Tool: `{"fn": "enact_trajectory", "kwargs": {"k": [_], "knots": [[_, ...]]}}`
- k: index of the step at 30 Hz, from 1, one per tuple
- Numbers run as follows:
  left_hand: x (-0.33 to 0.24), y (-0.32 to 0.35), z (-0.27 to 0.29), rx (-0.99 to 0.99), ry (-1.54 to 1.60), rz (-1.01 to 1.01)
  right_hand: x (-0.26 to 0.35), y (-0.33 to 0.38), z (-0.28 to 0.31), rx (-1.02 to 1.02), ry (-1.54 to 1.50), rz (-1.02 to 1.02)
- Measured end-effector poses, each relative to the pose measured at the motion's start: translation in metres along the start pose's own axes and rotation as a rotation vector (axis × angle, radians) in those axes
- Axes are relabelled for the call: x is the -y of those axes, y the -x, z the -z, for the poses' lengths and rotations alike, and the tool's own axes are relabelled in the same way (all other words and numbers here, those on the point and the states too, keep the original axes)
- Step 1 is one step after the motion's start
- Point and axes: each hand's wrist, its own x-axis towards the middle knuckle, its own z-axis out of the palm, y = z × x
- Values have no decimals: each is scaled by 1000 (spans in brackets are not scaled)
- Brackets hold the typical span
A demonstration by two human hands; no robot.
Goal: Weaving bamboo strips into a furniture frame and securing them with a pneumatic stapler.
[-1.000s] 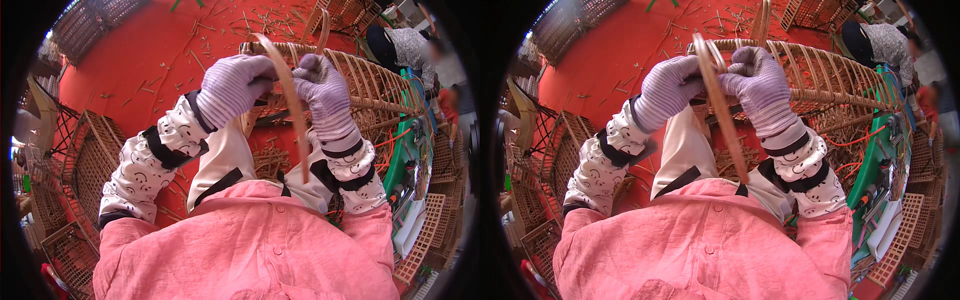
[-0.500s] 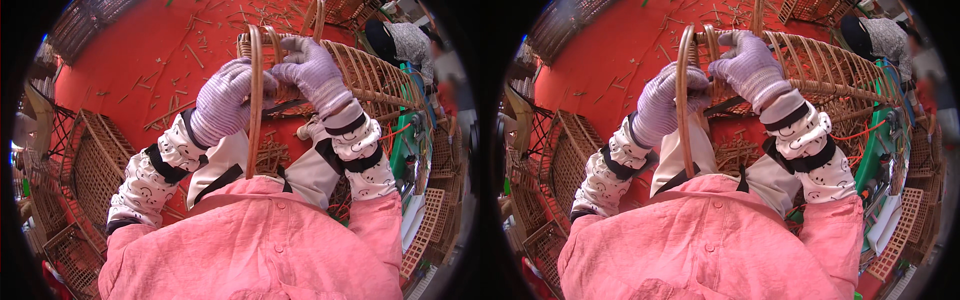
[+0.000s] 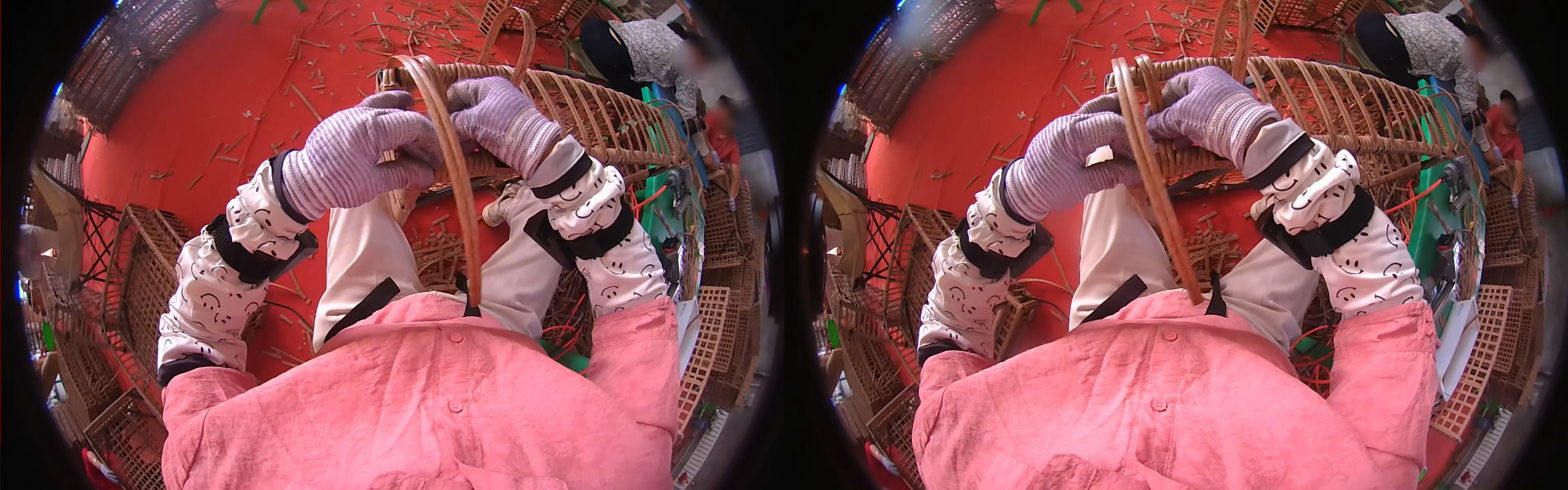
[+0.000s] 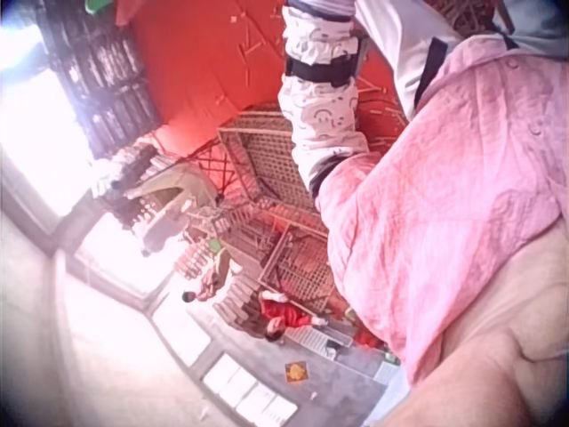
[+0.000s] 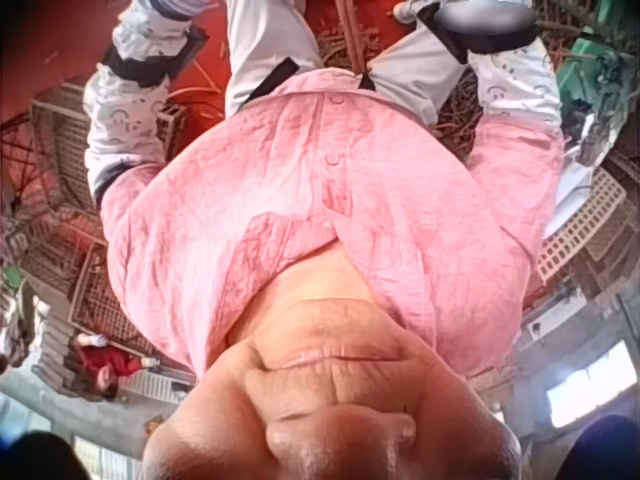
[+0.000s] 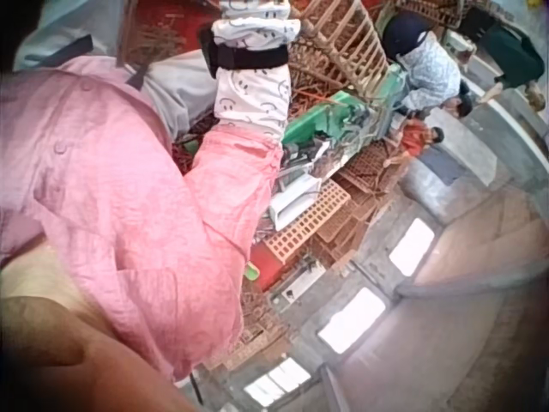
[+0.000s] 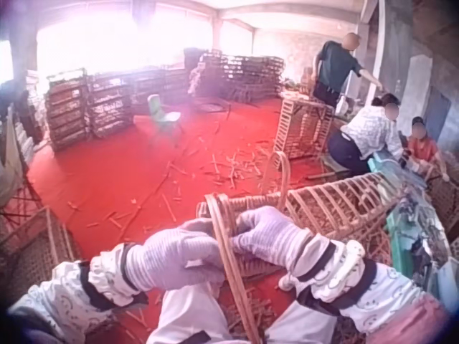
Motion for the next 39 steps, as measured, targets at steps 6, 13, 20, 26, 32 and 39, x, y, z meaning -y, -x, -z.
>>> {"fn": "enact_trajectory", "kwargs": {"k": [6, 13, 20, 26, 32, 39], "knots": [[10, 6, -9, -156, -254, 52, 10, 6, -3, -30, -8, -32], [-3, 2, -20, -220, -66, 102, 16, 5, -9, -113, -34, -79], [-8, -10, -18, -150, -355, -81, 18, -2, 6, -80, 586, 65], [15, -9, -24, -138, -474, -190, 9, -7, -14, -208, 406, 37], [11, -23, -35, -199, -345, -255, -2, 6, -15, -346, 496, 224], [45, -19, -61, -373, -427, -253, -14, 31, -16, -683, 718, 730]]}}
